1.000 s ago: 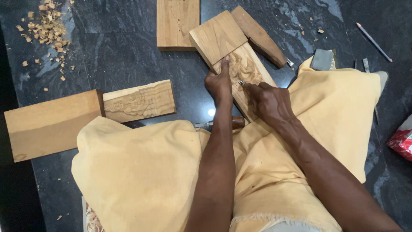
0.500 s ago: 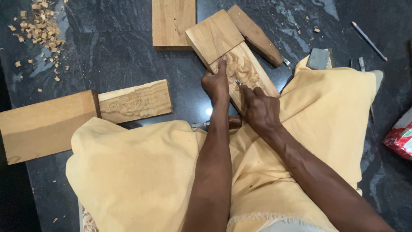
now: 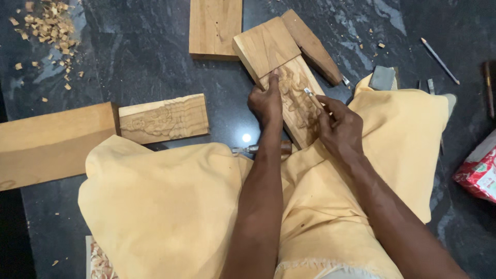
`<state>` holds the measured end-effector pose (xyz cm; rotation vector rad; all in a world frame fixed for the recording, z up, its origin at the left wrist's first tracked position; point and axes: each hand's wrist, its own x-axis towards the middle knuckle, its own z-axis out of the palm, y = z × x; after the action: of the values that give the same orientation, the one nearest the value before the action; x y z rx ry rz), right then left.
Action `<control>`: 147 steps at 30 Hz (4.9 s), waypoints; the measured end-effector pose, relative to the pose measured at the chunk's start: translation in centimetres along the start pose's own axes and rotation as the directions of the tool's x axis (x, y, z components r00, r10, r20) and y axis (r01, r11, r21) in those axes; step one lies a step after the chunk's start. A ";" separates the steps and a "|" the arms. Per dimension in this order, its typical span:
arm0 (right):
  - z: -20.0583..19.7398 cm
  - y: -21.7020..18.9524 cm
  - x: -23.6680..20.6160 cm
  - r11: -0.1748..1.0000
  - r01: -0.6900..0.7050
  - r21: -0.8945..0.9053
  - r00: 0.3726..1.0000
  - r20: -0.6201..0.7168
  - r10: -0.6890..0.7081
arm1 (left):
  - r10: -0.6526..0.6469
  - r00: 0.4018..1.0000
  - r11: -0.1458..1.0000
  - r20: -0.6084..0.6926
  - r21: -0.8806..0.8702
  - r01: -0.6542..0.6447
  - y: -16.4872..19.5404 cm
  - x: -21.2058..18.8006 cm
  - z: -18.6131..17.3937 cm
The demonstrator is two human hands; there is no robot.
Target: The person carves a wooden block using a chisel and mallet. They repeatedly strike the chisel to remove wood shavings and refine the carved design on the block's surface.
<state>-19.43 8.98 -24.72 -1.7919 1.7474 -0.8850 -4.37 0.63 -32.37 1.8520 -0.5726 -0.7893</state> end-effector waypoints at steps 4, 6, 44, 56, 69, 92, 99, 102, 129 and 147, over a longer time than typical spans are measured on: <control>0.5 0.5 -0.1 1.000 0.011 0.002 1.000 0.002 -0.011 | 0.018 0.999 1.000 -0.039 0.024 -0.017 -0.1 -0.2 0.3; 0.7 1.1 0.0 0.981 -0.050 0.190 0.998 0.051 0.041 | 0.035 0.998 0.999 -0.056 0.021 -0.034 -0.4 -0.1 0.6; 2.6 5.0 10.1 0.403 -0.384 0.831 0.923 0.340 0.179 | 0.118 0.993 0.982 0.000 -0.149 -0.117 -2.2 1.6 0.6; 3.0 3.6 9.4 0.780 -0.163 0.604 0.967 0.253 0.006 | 0.054 0.998 0.998 -0.021 -0.025 -0.055 0.7 0.3 -0.5; 2.2 0.7 8.5 0.993 -0.039 0.110 0.982 0.187 0.018 | 0.105 0.993 0.992 -0.049 -0.062 -0.108 -0.2 0.6 0.2; 3.9 1.9 9.2 0.971 -0.096 0.218 0.991 0.110 0.073 | 0.122 0.991 0.992 -0.047 -0.029 -0.124 0.6 -0.5 -0.6; 1.8 3.0 7.9 0.584 -0.226 0.780 0.974 0.166 0.155 | 0.163 0.986 0.986 -0.041 -0.019 -0.164 0.3 -0.2 -0.2; 1.6 3.7 8.4 0.335 -0.285 0.898 0.958 0.257 0.125 | 0.117 0.989 0.987 -0.085 0.116 -0.107 0.4 0.1 0.1; 3.1 2.3 8.7 0.884 -0.176 0.434 0.971 0.223 0.084 | 0.121 0.991 0.992 -0.061 -0.019 -0.122 0.7 0.2 0.4; 3.4 0.4 7.9 0.996 -0.060 0.072 0.992 0.116 0.051 | 0.131 0.990 0.991 -0.060 0.032 -0.129 0.7 -0.4 -0.3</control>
<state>-17.38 0.81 -26.36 -1.7029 1.6620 -0.7989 -4.49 0.83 -31.48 1.8381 -0.6609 -0.6382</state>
